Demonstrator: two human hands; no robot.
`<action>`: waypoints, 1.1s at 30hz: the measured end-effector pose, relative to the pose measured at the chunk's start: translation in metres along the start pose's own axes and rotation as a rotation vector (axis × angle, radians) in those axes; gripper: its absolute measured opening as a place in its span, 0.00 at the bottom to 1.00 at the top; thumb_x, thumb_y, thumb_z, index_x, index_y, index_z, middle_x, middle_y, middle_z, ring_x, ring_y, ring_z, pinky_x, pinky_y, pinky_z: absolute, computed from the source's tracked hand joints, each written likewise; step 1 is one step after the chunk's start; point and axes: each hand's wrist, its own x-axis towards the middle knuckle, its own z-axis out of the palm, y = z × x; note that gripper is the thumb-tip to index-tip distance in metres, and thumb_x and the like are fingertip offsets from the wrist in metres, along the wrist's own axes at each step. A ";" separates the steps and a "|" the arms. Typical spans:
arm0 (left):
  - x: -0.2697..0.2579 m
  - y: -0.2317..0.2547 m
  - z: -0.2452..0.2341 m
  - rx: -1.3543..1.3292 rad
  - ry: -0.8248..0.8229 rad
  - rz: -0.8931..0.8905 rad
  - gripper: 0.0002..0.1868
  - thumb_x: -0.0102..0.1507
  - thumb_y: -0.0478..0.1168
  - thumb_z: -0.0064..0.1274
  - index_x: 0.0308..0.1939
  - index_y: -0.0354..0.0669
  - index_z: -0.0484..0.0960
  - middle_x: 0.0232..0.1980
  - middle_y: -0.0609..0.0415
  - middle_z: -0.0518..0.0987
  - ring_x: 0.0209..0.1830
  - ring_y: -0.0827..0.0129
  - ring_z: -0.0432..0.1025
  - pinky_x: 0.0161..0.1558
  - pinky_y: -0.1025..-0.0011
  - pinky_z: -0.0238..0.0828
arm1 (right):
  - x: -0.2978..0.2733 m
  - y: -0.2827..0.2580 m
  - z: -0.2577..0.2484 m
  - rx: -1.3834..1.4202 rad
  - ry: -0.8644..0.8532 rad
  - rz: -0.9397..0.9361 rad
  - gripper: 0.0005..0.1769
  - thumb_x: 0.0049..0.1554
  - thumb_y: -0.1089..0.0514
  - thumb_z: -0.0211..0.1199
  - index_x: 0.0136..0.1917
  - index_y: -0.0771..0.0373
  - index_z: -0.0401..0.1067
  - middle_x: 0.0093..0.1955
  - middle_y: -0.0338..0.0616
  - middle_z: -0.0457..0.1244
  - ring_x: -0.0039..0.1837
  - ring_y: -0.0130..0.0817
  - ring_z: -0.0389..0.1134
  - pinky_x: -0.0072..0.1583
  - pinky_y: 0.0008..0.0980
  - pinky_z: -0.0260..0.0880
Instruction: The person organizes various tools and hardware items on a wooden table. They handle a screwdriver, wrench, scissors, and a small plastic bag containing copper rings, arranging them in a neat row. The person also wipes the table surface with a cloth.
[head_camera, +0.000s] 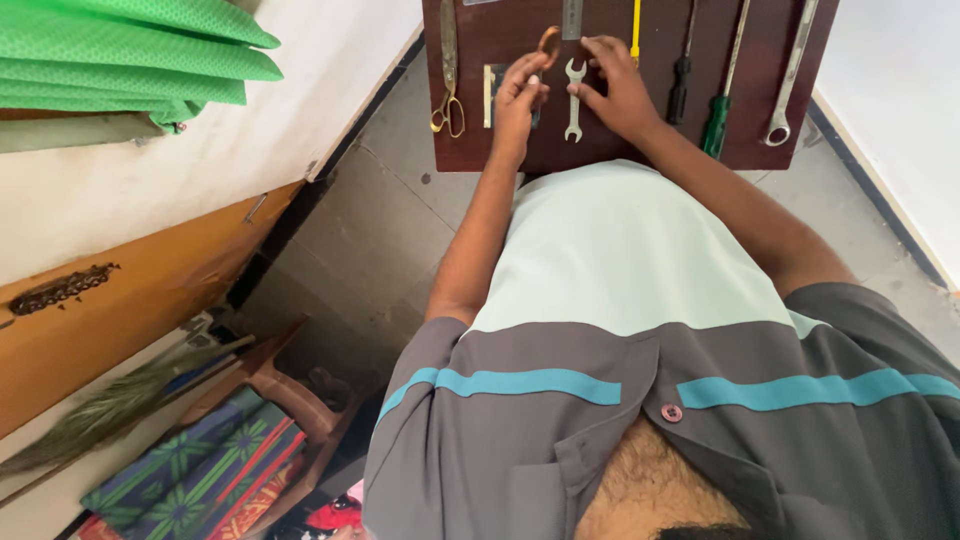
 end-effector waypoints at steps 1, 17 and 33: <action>0.001 -0.002 0.003 -0.061 -0.030 -0.035 0.16 0.73 0.30 0.42 0.61 0.42 0.82 0.67 0.60 0.73 0.45 0.77 0.72 0.50 0.75 0.73 | 0.005 -0.001 -0.002 0.070 0.010 0.017 0.31 0.65 0.55 0.70 0.76 0.62 0.63 0.72 0.52 0.58 0.67 0.41 0.65 0.66 0.38 0.69; 0.129 0.021 0.021 1.059 -0.165 0.534 0.18 0.63 0.28 0.53 0.57 0.40 0.79 0.63 0.50 0.76 0.64 0.50 0.69 0.65 0.59 0.67 | 0.022 -0.012 -0.050 0.506 0.203 0.304 0.09 0.66 0.58 0.64 0.53 0.67 0.74 0.48 0.42 0.71 0.51 0.24 0.71 0.57 0.25 0.73; 0.295 0.051 0.021 1.730 -0.212 0.488 0.20 0.58 0.32 0.48 0.53 0.28 0.81 0.70 0.38 0.68 0.73 0.43 0.59 0.70 0.51 0.55 | 0.057 -0.009 -0.072 0.455 0.223 0.308 0.12 0.64 0.56 0.64 0.55 0.67 0.75 0.49 0.40 0.71 0.53 0.23 0.71 0.58 0.25 0.71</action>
